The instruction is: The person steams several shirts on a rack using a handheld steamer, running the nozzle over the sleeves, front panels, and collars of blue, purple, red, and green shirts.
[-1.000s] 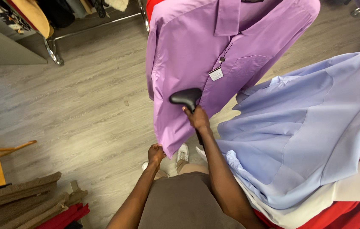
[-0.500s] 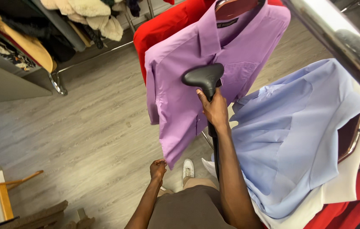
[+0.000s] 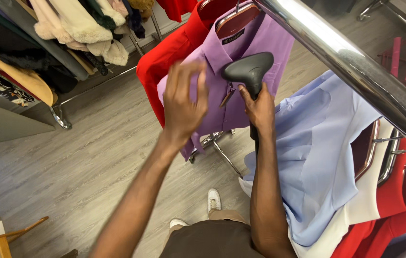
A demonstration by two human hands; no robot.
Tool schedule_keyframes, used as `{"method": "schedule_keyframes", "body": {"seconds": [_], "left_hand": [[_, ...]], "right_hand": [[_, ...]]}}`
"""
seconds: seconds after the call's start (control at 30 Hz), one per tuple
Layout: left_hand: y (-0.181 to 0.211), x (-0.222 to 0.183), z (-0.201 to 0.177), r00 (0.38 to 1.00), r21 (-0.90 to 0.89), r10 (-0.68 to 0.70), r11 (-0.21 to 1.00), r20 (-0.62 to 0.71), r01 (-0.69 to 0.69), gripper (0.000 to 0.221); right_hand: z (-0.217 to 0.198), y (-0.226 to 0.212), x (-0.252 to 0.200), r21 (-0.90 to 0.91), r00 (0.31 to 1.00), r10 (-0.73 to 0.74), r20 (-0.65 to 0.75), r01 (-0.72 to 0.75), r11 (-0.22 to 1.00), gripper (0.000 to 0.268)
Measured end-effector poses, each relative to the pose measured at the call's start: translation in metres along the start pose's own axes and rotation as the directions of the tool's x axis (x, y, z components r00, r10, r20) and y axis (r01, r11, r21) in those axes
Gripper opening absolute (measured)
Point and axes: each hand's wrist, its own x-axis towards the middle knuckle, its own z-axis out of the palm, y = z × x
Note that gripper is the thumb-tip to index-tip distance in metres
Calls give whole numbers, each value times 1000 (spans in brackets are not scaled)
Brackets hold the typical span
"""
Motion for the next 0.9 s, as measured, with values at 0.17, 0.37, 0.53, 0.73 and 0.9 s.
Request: {"method": "schedule_keyframes", "body": {"seconds": [0.17, 0.37, 0.53, 0.73, 0.9], "left_hand": [[14, 52, 34, 954, 68, 231, 967, 191, -247, 13], [-12, 45, 99, 873, 238, 44, 954, 486, -181, 34], [-50, 59, 153, 817, 352, -202, 936, 540, -1, 33], [-57, 82, 149, 206, 383, -433, 892, 878, 242, 61], [-59, 74, 139, 139, 429, -468, 870, 872, 242, 51]], "right_hand": [[-11, -5, -2, -108, 1000, 6, -25, -9, 994, 49], [-11, 6, 7, -123, 998, -10, -61, 3, 992, 52], [6, 35, 13, -92, 999, -27, -44, 22, 996, 51], [30, 52, 9, -139, 995, -105, 1, 104, 985, 52], [43, 64, -3, -193, 1000, -26, 11, 28, 981, 60]]}}
